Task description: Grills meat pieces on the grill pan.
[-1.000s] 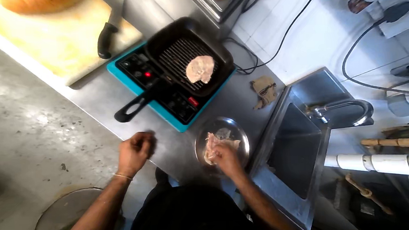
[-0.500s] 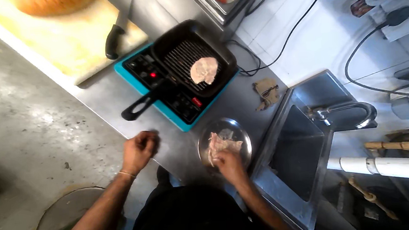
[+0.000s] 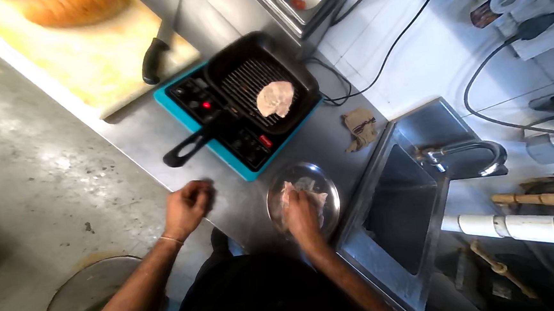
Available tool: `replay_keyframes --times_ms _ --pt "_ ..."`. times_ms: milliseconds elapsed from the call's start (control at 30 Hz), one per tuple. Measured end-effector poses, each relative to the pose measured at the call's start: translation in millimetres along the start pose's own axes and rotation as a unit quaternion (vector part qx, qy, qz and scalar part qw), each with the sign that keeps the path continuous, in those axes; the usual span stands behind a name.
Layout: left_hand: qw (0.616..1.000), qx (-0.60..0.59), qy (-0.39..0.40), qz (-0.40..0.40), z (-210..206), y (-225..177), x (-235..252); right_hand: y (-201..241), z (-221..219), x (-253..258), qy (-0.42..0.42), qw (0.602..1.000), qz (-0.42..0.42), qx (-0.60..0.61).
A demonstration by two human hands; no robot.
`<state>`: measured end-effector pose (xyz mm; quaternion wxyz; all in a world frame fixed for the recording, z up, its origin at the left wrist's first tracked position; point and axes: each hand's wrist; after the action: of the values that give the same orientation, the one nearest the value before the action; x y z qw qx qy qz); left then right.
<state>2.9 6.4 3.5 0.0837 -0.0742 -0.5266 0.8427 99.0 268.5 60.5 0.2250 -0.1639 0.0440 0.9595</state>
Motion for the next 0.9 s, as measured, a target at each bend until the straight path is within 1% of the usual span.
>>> replay_keyframes --times_ms 67,100,200,267,300,367,400,433,467,500,533,600,667,800,900 --pt "1.0 0.0 0.0 -0.004 -0.2 -0.1 -0.2 -7.5 -3.7 -0.7 -0.023 0.999 0.021 0.023" --pt "1.0 0.002 -0.001 -0.006 -0.4 0.1 -0.1 -12.7 -4.7 0.1 -0.034 0.998 0.03 0.054" --pt "1.0 0.0 0.005 -0.003 0.6 1.5 0.2 -33.7 -2.4 2.9 -0.069 0.976 0.037 0.204" --pt "1.0 -0.01 0.009 0.0 0.7 1.8 0.0 -53.9 -0.4 4.6 -0.063 0.944 0.018 0.322" --pt "1.0 -0.015 0.008 0.002 0.2 2.5 -0.3 -65.1 0.5 4.5 -0.043 0.915 -0.003 0.401" --pt "1.0 -0.019 0.008 0.001 -0.3 4.6 -0.4 -86.6 1.6 3.1 -0.003 0.82 -0.052 0.569" --pt "1.0 -0.018 0.008 0.0 -0.2 5.1 0.0 -95.6 4.6 2.0 0.012 0.774 -0.072 0.628" --pt "1.0 -0.018 0.007 -0.001 -0.4 5.0 0.3 -103.4 9.0 0.6 0.02 0.738 -0.084 0.669" --pt "1.0 -0.017 0.006 -0.001 -0.3 4.8 0.6 -109.2 15.7 -0.8 0.026 0.714 -0.092 0.694" --pt "1.0 -0.019 0.006 0.001 0.2 4.3 0.7 -113.7 23.3 -1.8 0.03 0.702 -0.091 0.705" --pt "1.0 -0.019 0.005 0.001 0.6 3.9 0.6 -117.1 30.7 -2.2 0.03 0.699 -0.084 0.709" --pt "1.0 -0.02 0.004 0.001 0.5 3.7 0.6 -121.7 46.5 -1.5 0.036 0.707 -0.061 0.704" --pt "1.0 -0.024 0.001 -0.001 0.5 3.9 1.3 -118.1 65.3 1.3 0.039 0.709 -0.04 0.703" --pt "0.999 -0.039 -0.002 0.002 -0.9 5.7 1.2 -91.2 100.4 10.3 0.054 0.707 0.006 0.705" --pt "0.999 -0.052 -0.006 0.001 -0.6 4.8 4.1 -58.9 124.2 33.0 0.08 0.702 0.071 0.704"
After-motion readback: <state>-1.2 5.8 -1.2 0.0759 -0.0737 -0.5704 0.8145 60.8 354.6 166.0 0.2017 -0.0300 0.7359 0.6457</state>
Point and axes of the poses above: each hand's wrist, its own x-axis towards the middle knuckle, its own z-axis out of the back of the hand, y = z × x
